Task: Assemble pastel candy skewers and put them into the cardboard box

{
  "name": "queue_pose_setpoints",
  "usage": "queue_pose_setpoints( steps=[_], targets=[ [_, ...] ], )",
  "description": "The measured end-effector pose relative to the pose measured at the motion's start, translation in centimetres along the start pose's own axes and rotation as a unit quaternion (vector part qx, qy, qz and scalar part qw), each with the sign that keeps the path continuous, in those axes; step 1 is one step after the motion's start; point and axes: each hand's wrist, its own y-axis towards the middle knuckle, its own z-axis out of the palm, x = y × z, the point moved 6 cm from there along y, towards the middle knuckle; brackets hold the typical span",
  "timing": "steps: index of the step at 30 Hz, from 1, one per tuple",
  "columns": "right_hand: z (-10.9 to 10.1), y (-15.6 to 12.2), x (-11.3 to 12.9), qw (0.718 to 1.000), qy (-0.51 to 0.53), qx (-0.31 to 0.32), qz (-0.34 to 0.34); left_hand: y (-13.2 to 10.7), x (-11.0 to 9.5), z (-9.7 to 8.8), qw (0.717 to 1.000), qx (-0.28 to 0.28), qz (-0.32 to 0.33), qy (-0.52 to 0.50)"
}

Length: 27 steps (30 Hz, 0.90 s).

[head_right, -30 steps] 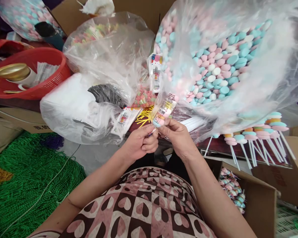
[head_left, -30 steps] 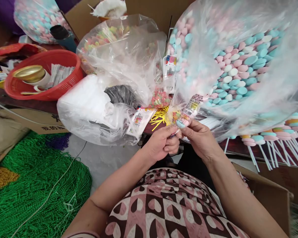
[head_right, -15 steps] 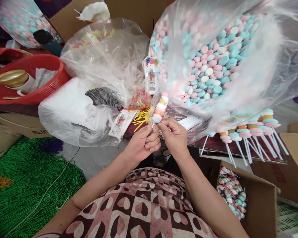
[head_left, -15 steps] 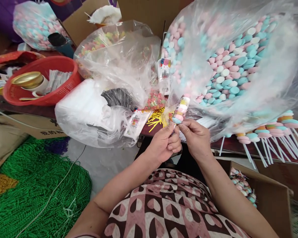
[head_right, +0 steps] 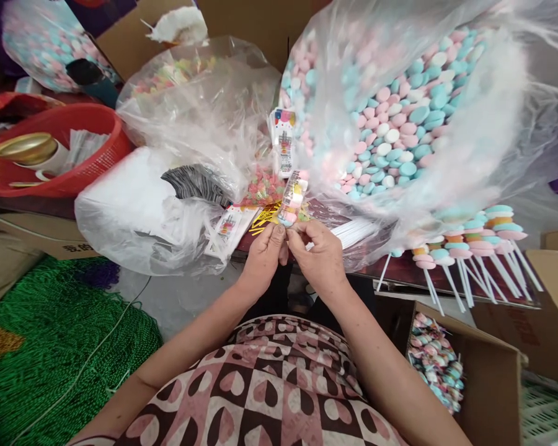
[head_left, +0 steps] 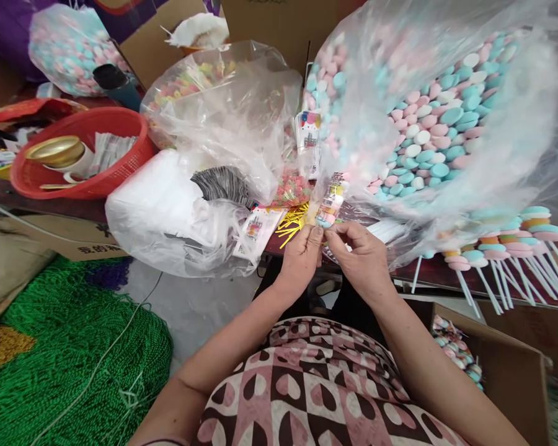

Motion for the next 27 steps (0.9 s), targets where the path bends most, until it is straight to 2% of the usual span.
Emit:
queue_pose_setpoints(
  steps=[3, 6, 9, 13, 15, 17, 19, 21, 23, 25, 27],
  targets=[
    [0.0, 0.0, 0.5, 1.0, -0.023, -0.005, -0.01, 0.0, -0.5, 0.4, 0.999, 0.04, 0.033, -0.008],
    [-0.1, -0.3, 0.9, 0.999, -0.016, -0.003, -0.029, 0.6, -1.3, 0.4, 0.991, 0.059, 0.016, -0.123],
    [-0.4, -0.4, 0.5, 1.0, 0.008, 0.005, -0.009, 0.9, -3.5, -0.1, 0.974, 0.072, 0.017, -0.213],
    [-1.8, 0.6, 0.0, 0.999, 0.011, -0.043, 0.006, -0.5, -6.3, -1.1, 0.968, 0.086, 0.095, -0.216],
    [-2.9, 1.1, 1.1, 0.995, -0.031, -0.089, -0.038, -1.5, -6.2, -0.9, 0.977, 0.1, 0.102, -0.158],
    [-3.4, 1.2, 3.2, 0.984, -0.087, -0.115, -0.108, -1.8, -5.2, -0.4, 0.988, 0.114, 0.073, -0.08],
    [-3.2, 0.5, 5.2, 0.971, -0.126, -0.11, -0.173, -1.4, -4.2, -0.1, 0.991, 0.118, 0.021, -0.058],
    [-2.3, -0.5, 6.5, 0.967, -0.126, -0.072, -0.21, -0.6, -3.8, -0.4, 0.988, 0.101, -0.026, -0.11],
    [-1.3, -1.4, 6.4, 0.977, -0.09, -0.012, -0.192, 0.0, -4.4, -1.4, 0.983, 0.062, -0.033, -0.168],
    [-0.9, -1.7, 4.9, 0.992, -0.037, 0.028, -0.118, 0.1, -5.2, -2.5, 0.988, 0.029, -0.011, -0.149],
    [-1.3, -1.7, 3.2, 0.999, 0.012, 0.024, -0.036, -0.5, -5.1, -2.3, 0.992, 0.088, -0.033, -0.085]
  ],
)
